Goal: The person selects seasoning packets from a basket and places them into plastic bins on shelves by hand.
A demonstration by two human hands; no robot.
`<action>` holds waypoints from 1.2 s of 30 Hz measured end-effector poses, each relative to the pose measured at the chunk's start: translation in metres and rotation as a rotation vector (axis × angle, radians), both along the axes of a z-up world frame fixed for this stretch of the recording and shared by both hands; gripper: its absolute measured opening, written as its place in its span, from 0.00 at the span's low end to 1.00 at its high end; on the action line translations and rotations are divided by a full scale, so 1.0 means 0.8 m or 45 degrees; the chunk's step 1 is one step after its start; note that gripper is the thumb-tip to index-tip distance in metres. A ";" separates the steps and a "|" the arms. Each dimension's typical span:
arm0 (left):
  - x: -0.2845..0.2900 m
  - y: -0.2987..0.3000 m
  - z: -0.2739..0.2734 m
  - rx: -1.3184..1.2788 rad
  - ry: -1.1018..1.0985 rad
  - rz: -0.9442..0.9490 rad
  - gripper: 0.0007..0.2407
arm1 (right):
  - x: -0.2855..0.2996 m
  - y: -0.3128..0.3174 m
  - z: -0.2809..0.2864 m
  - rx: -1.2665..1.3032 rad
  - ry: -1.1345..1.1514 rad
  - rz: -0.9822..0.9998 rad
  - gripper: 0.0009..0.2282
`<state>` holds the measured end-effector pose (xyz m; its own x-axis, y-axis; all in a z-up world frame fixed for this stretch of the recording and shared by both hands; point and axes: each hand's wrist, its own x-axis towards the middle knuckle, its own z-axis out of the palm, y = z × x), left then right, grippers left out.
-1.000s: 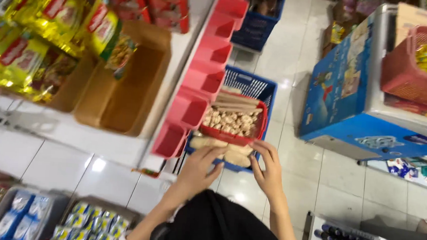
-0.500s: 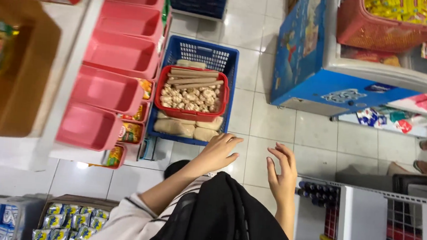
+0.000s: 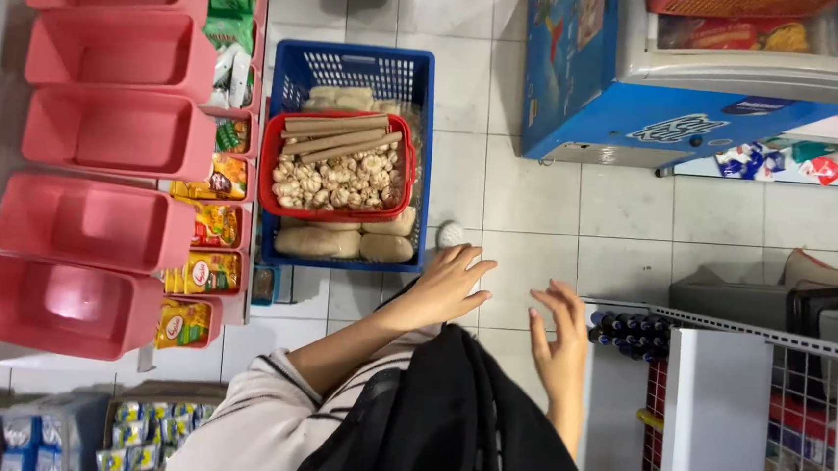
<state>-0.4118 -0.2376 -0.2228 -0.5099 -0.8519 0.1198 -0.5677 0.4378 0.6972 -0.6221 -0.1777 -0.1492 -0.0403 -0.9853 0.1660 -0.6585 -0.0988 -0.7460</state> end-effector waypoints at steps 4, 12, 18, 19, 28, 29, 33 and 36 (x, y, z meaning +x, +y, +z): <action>-0.043 -0.063 -0.006 0.055 0.049 0.021 0.25 | -0.036 -0.086 0.013 0.028 0.028 0.068 0.10; -0.076 -0.219 0.038 -0.018 0.073 0.234 0.26 | -0.079 -0.278 0.063 -0.096 0.125 0.386 0.11; -0.088 -0.272 0.053 0.057 0.286 0.203 0.27 | -0.102 -0.334 0.063 -0.075 0.118 0.306 0.11; -0.091 -0.277 0.054 0.106 0.293 0.177 0.27 | -0.105 -0.339 0.060 -0.038 0.061 0.297 0.11; -0.117 -0.336 0.038 0.349 0.295 0.224 0.26 | -0.196 -0.458 0.046 0.027 0.048 0.201 0.10; -0.122 -0.350 0.037 0.347 0.295 0.247 0.26 | -0.208 -0.474 0.045 0.032 0.050 0.212 0.10; -0.154 -0.420 0.052 0.310 0.286 0.345 0.22 | -0.255 -0.565 0.045 -0.058 0.109 0.286 0.10; -0.191 -0.477 0.088 0.267 0.354 0.347 0.19 | -0.290 -0.640 0.053 -0.158 0.152 0.319 0.11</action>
<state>-0.5648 -0.6193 -0.1526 -0.2359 -0.9713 0.0308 -0.4213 0.1308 0.8974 -0.8543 -0.6901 -0.1070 0.2287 -0.9339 0.2746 -0.6845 -0.3549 -0.6368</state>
